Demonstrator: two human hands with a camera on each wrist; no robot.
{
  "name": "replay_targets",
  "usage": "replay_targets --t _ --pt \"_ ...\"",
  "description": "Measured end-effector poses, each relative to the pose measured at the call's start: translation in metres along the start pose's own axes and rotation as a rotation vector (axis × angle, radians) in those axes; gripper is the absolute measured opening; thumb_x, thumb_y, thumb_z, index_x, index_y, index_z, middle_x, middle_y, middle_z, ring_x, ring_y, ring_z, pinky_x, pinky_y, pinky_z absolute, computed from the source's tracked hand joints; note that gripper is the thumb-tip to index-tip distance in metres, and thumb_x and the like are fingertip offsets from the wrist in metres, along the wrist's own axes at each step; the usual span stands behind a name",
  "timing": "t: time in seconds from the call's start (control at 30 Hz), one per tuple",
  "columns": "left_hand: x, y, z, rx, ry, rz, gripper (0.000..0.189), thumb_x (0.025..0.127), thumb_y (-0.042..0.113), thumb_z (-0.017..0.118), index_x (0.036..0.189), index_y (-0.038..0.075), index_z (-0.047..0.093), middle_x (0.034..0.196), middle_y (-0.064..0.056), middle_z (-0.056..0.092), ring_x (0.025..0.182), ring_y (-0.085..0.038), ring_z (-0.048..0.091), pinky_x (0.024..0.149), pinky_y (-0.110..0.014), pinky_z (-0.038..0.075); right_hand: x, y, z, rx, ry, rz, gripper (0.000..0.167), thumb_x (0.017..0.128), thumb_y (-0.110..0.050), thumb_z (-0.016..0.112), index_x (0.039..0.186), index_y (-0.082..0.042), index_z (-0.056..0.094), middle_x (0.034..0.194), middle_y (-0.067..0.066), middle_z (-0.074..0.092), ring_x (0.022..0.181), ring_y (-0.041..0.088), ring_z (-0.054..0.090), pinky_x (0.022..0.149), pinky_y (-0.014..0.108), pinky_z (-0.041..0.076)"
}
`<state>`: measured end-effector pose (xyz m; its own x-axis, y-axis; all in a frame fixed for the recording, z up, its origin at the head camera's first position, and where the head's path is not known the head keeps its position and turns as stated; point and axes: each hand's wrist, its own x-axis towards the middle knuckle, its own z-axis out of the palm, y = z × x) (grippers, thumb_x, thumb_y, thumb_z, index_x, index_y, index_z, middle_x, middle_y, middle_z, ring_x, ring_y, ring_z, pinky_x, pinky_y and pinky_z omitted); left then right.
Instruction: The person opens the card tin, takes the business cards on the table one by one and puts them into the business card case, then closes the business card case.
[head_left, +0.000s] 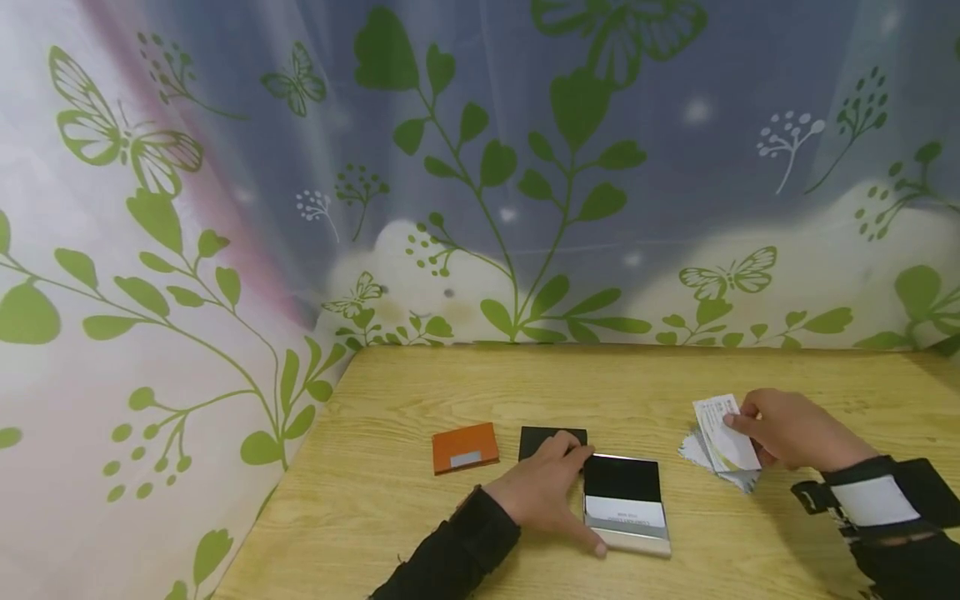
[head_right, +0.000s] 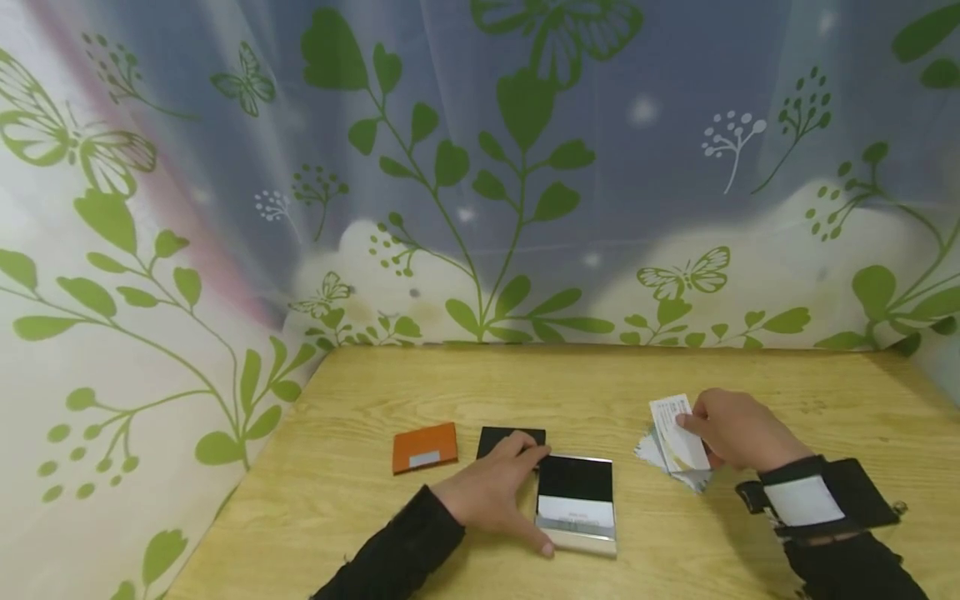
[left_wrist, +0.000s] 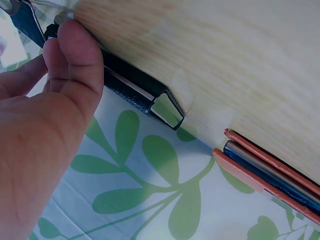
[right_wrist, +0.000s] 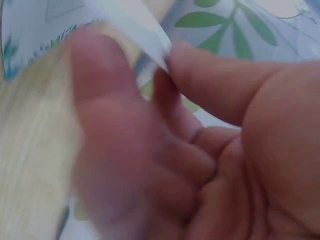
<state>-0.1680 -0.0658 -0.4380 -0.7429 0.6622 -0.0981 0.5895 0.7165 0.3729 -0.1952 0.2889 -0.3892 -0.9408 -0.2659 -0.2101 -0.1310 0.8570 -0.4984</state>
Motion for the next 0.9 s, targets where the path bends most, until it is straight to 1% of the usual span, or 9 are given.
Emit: replay_targets --t 0.07,0.2,0.3,0.43,0.5,0.6,0.67,0.8,0.9 --pt "0.0 0.0 0.0 -0.002 0.001 0.001 0.121 0.069 0.069 0.087 0.162 0.012 0.035 0.152 -0.003 0.036 0.138 -0.015 0.037 0.108 -0.023 0.042 -0.001 -0.008 0.001 0.094 -0.001 -0.005 0.033 0.111 -0.029 0.052 0.106 0.003 0.056 0.076 0.006 0.065 0.06 0.019 0.063 0.05 0.034 0.05" --pt "0.0 -0.001 0.0 -0.003 0.006 0.006 0.121 0.069 0.069 0.087 0.162 0.011 0.035 0.151 -0.003 0.036 0.137 -0.014 0.037 0.108 -0.021 0.041 -0.002 -0.027 0.008 0.276 -0.012 -0.083 0.036 0.112 -0.035 0.047 0.114 0.001 0.048 0.087 0.01 0.067 0.068 0.025 0.07 0.052 0.038 0.057" --pt "0.001 -0.001 0.0 -0.003 0.008 0.007 0.121 0.069 0.068 0.088 0.162 0.011 0.035 0.151 -0.002 0.037 0.137 -0.014 0.037 0.107 -0.021 0.041 0.0 -0.037 0.019 0.373 -0.054 -0.164 0.03 0.112 -0.027 0.048 0.12 0.002 0.044 0.088 0.012 0.065 0.068 0.028 0.069 0.055 0.04 0.06" --pt "0.001 0.0 0.001 -0.002 0.011 0.007 0.121 0.068 0.068 0.088 0.161 0.011 0.037 0.149 -0.002 0.037 0.135 -0.013 0.038 0.107 -0.021 0.042 0.004 -0.044 0.035 0.405 -0.127 -0.281 0.021 0.109 -0.012 0.054 0.123 0.001 0.046 0.089 0.01 0.064 0.066 0.023 0.064 0.056 0.034 0.057" --pt "0.001 0.0 0.001 0.001 0.009 0.004 0.121 0.068 0.07 0.087 0.161 0.011 0.037 0.149 -0.001 0.038 0.135 -0.013 0.038 0.106 -0.021 0.042 0.007 -0.047 0.042 0.397 -0.165 -0.339 0.016 0.108 -0.009 0.056 0.12 -0.001 0.051 0.088 0.008 0.063 0.063 0.018 0.058 0.055 0.03 0.053" --pt "0.0 -0.001 0.001 -0.017 0.0 -0.002 0.121 0.069 0.07 0.087 0.162 0.012 0.035 0.149 -0.001 0.037 0.136 -0.013 0.038 0.107 -0.022 0.042 0.011 -0.05 0.052 0.37 -0.196 -0.417 0.01 0.107 -0.011 0.057 0.115 -0.005 0.061 0.08 0.004 0.058 0.058 0.011 0.049 0.053 0.026 0.043" --pt "0.0 -0.001 0.0 -0.036 -0.01 -0.007 0.121 0.07 0.069 0.086 0.163 0.014 0.033 0.151 -0.001 0.037 0.136 -0.013 0.037 0.107 -0.023 0.042 0.013 -0.053 0.058 0.313 -0.18 -0.455 0.011 0.107 -0.014 0.059 0.112 -0.009 0.067 0.078 -0.001 0.058 0.059 0.007 0.047 0.054 0.025 0.042" --pt "0.0 -0.002 -0.001 -0.05 -0.022 -0.002 0.12 0.072 0.069 0.085 0.164 0.014 0.031 0.153 -0.003 0.035 0.138 -0.014 0.037 0.107 -0.024 0.043 0.018 -0.059 0.07 0.165 -0.14 -0.497 0.011 0.106 -0.016 0.061 0.107 -0.017 0.072 0.083 -0.01 0.061 0.069 0.002 0.049 0.061 0.026 0.043" --pt "0.0 -0.002 -0.001 -0.042 -0.025 0.005 0.119 0.073 0.069 0.085 0.164 0.013 0.032 0.154 -0.003 0.035 0.139 -0.015 0.037 0.107 -0.024 0.043 0.02 -0.063 0.076 0.071 -0.123 -0.532 0.011 0.104 -0.015 0.063 0.105 -0.018 0.073 0.087 -0.013 0.062 0.074 0.001 0.051 0.065 0.027 0.045"
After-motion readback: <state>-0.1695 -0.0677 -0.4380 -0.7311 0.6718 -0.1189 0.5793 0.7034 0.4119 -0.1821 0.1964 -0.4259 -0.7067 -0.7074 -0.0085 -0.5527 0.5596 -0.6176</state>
